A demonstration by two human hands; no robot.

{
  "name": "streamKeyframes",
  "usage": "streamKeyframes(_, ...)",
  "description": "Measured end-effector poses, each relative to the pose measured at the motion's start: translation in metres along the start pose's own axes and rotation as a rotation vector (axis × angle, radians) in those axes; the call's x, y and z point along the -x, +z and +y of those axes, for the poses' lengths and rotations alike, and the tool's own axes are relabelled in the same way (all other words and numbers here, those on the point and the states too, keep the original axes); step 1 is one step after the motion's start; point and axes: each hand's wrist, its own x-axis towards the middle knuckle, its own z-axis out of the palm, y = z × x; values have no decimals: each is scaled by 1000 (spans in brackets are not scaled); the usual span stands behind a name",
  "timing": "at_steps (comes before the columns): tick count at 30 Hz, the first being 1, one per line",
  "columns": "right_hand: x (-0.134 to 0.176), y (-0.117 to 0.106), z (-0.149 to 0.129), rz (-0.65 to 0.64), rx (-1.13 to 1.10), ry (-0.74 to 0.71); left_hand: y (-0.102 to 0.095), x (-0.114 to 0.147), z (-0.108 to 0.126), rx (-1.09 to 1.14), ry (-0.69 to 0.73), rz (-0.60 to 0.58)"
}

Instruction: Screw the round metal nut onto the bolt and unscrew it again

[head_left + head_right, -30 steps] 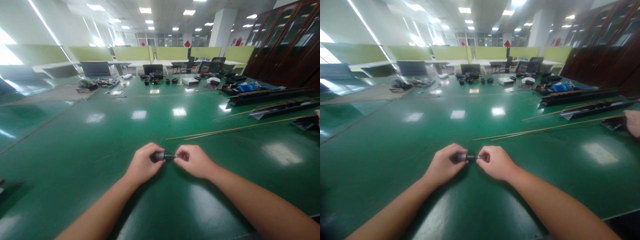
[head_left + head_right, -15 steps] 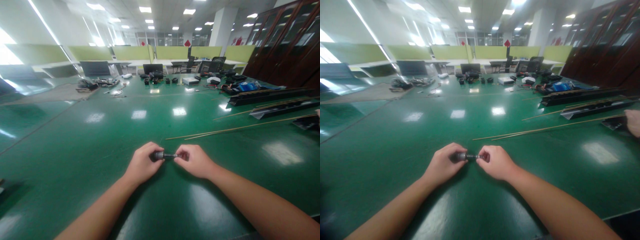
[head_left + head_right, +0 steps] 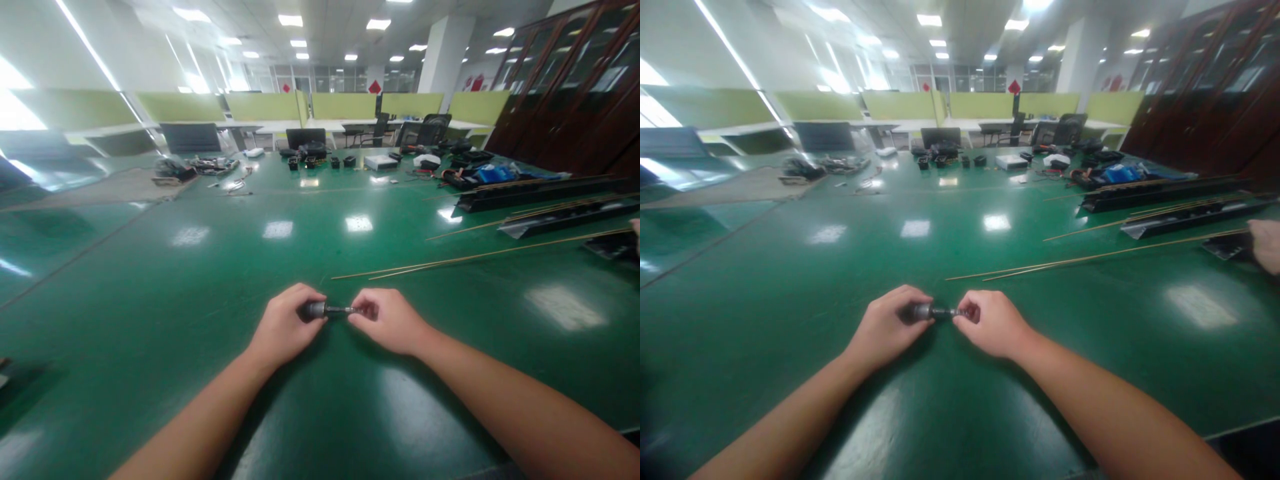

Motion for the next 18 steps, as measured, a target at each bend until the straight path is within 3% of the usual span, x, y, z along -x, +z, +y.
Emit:
streamKeyframes(3,0,0,1,4,0,-7,-2,-1,-4,-22,-49,28)
streamKeyframes(9,1,1,2,-10,-5,-25,-8,-6,-15,-39,-289,159)
streamKeyframes(18,-2,1,7,-18,12,-46,-7,-10,-8,511,-536,239)
